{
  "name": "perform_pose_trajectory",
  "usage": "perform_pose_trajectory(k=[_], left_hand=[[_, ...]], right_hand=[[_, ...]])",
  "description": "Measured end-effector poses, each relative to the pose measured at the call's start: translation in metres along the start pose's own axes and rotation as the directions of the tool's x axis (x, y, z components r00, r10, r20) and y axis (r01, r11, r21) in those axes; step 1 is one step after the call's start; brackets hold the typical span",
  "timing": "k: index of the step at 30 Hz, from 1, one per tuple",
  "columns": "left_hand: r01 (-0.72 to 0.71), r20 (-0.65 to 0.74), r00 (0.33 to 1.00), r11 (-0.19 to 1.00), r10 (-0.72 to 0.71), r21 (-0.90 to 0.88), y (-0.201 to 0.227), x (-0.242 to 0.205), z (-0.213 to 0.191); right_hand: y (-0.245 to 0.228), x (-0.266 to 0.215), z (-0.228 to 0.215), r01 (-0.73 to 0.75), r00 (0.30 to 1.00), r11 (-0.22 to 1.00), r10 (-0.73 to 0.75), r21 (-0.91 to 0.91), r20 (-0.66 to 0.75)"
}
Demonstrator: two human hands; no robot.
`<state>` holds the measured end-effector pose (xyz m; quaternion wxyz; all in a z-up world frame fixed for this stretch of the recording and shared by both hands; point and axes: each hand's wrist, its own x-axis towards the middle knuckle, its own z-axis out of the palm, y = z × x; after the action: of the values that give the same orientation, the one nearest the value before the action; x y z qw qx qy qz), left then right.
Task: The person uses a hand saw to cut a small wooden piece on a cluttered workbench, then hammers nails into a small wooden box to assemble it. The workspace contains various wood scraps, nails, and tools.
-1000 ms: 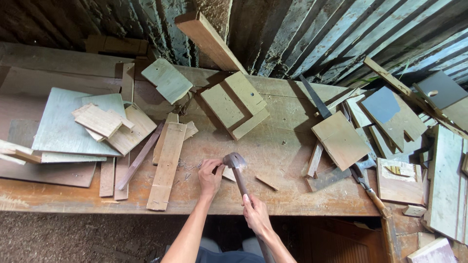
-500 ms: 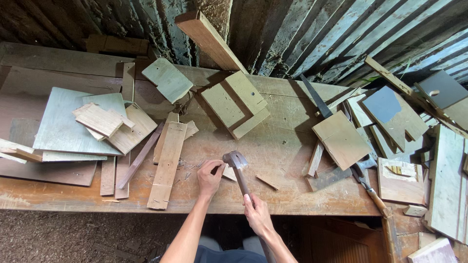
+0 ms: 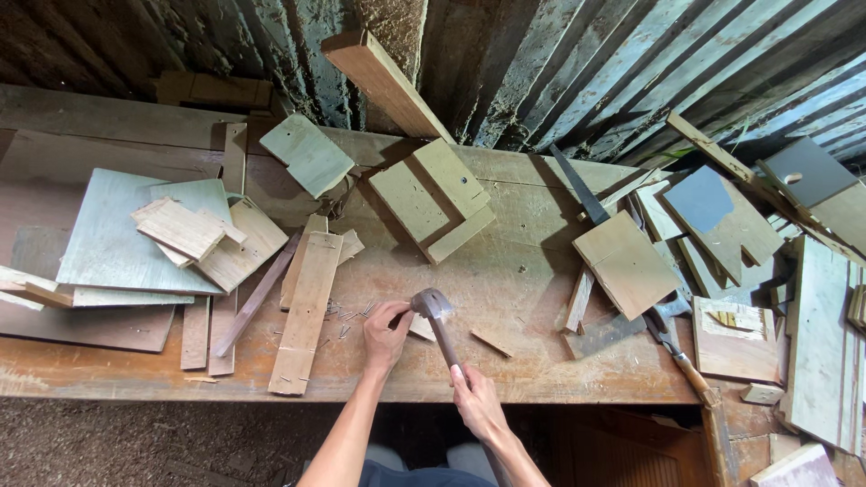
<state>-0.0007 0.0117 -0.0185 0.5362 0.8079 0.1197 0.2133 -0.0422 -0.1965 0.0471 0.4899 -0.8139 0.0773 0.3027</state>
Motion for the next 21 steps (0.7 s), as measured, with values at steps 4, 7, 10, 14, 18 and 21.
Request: perform_pose_trajectory(k=[4, 7, 10, 14, 18, 21], left_hand=[[-0.013, -0.023, 1.0, 1.0, 0.014, 0.021, -0.0043, -0.0001, 0.0041], [-0.035, -0.037, 0.999, 0.999, 0.035, 0.004, -0.0068, 0.0009, 0.0017], [-0.034, -0.024, 0.999, 0.999, 0.035, 0.016, -0.005, -0.0033, 0.0025], [-0.013, -0.007, 1.0, 1.0, 0.013, -0.02, -0.003, 0.0023, 0.0015], [-0.006, 0.004, 1.0, 1.0, 0.006, 0.003, -0.0017, -0.0015, -0.0015], [0.02, 0.015, 1.0, 1.0, -0.02, -0.023, 0.0015, 0.0042, 0.0027]], right_hand=[[0.0004, -0.0016, 0.0046, 0.047, 0.999, 0.999, -0.047, -0.007, -0.024], [-0.001, -0.0014, 0.0093, 0.047, 0.998, 0.999, -0.048, -0.021, -0.04], [0.0024, -0.0067, 0.0074, 0.037, 0.999, 0.996, -0.041, -0.087, -0.037], [0.0011, -0.0026, 0.0059, 0.036, 0.998, 0.999, -0.038, -0.035, -0.048], [0.0031, -0.0036, 0.0099, -0.106, 0.994, 0.994, 0.106, 0.006, 0.001], [-0.0001, 0.0017, 0.0064, 0.0, 0.999, 0.999, -0.003, -0.049, -0.054]])
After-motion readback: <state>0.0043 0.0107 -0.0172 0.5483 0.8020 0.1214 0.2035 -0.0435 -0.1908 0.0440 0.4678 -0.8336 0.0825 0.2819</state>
